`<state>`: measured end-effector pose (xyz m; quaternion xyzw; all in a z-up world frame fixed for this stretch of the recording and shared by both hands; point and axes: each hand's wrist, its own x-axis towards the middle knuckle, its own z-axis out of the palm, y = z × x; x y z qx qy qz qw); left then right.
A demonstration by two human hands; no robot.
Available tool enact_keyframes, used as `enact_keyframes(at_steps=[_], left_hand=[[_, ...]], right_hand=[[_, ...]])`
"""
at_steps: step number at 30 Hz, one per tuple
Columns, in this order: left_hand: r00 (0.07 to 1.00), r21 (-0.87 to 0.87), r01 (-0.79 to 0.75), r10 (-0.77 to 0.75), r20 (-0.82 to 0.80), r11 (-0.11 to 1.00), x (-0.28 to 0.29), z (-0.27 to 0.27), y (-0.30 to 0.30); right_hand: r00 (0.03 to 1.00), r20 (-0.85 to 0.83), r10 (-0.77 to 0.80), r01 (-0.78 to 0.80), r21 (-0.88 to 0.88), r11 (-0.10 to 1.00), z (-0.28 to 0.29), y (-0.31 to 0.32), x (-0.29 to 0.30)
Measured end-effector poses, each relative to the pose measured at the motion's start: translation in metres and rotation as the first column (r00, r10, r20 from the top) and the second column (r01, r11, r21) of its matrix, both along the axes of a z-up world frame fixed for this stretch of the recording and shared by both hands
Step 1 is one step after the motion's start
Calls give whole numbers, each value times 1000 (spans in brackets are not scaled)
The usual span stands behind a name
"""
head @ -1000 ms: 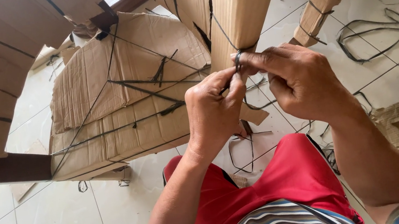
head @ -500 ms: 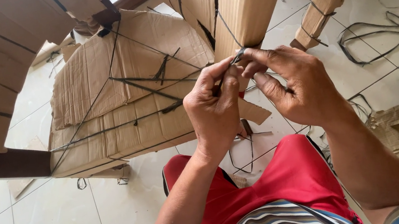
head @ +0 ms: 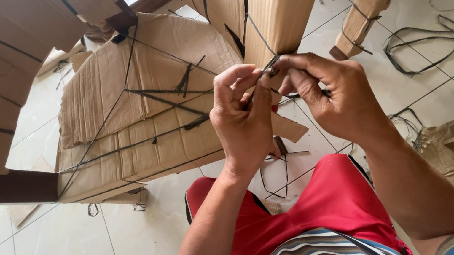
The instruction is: Wrapping cardboard around wooden furniture frames and securing it with plastic ties for protection during transport.
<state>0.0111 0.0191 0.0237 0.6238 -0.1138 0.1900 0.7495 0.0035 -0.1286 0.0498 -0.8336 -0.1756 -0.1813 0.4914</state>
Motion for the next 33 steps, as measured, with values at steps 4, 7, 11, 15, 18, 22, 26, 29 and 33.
enact_keyframes(at_steps=[4, 7, 11, 15, 18, 22, 26, 29, 33], left_hand=[[1000, 93, 23, -24, 5, 995, -4, 3, 5], [997, 265, -31, 11, 76, 964, -4, 3, 8], [932, 302, -165, 49, 358, 939, 3, -3, 5], [897, 333, -269, 109, 429, 904, 8, -11, 3], [889, 378, -293, 104, 446, 878, 8, -8, 3], [870, 430, -316, 78, 487, 845, 21, -19, 21], [824, 574, -427, 40, 564, 699, 38, -28, 34], [846, 593, -440, 90, 525, 675, 40, -30, 35], [870, 596, -412, 102, 483, 690, 41, -39, 40]], right_hand=[[997, 78, 20, -23, 35, 999, -10, -4, 7], [993, 112, 23, -22, -12, 1000, -18, -8, 15], [952, 304, 41, -53, 32, 998, -12, -7, 20], [875, 483, 7, 54, -113, 992, -12, -8, 18], [895, 446, -8, 37, -57, 998, -16, -10, 18], [902, 421, -93, 74, 60, 995, -51, -34, 37], [971, 142, -192, 142, 307, 941, -54, -33, 46], [997, 6, -82, 63, 589, 805, -62, -27, 52], [987, -102, 120, 13, 814, 581, -58, -27, 53]])
